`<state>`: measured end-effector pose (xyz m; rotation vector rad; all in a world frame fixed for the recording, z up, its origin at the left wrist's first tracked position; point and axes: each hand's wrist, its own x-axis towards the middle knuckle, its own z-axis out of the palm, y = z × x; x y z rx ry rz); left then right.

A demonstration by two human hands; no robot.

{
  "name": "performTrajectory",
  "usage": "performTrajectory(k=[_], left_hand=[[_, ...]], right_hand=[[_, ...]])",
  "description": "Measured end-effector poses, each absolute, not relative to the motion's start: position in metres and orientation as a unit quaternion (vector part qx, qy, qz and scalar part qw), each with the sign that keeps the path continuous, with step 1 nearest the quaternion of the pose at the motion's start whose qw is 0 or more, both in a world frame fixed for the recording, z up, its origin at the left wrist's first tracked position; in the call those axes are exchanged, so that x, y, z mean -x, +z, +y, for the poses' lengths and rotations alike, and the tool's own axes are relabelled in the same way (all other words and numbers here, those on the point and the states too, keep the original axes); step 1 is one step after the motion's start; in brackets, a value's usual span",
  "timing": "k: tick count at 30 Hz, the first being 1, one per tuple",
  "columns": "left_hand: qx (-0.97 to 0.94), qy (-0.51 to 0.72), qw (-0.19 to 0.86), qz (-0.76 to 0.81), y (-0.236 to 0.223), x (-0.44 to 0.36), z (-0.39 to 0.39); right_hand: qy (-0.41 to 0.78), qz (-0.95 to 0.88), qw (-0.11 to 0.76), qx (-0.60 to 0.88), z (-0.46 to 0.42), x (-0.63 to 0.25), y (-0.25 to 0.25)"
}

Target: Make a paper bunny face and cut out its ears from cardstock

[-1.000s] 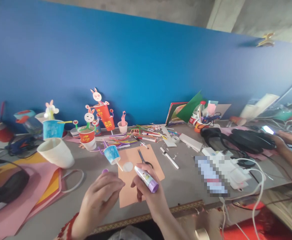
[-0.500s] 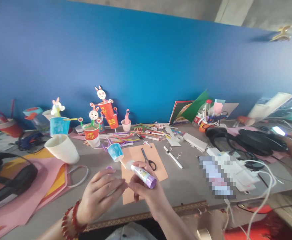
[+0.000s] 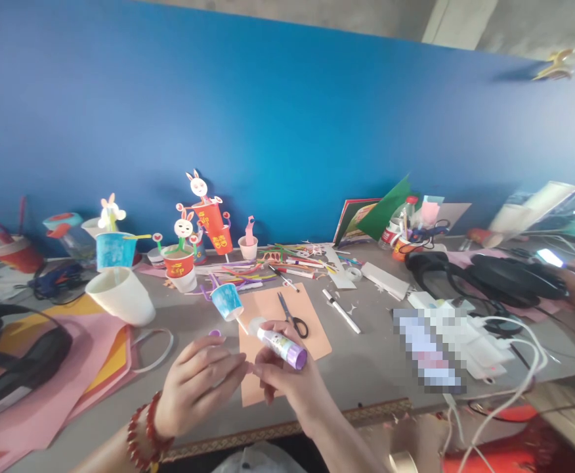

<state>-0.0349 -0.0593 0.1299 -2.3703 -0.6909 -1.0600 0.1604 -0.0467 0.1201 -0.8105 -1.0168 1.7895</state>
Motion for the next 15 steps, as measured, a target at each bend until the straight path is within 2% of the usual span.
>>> performTrajectory(k=[11, 15], left_hand=[[0.870, -0.378, 0.200, -0.245, 0.124, 0.045, -0.059], [0.856, -0.396, 0.151, -0.297, 0.118, 0.052, -0.053]], right_hand=[[0.708, -0.438, 0.451, 0.321, -0.044, -0.158, 0.117], [0.632, -0.510, 0.463, 0.355, -0.028, -0.160, 0.107]])
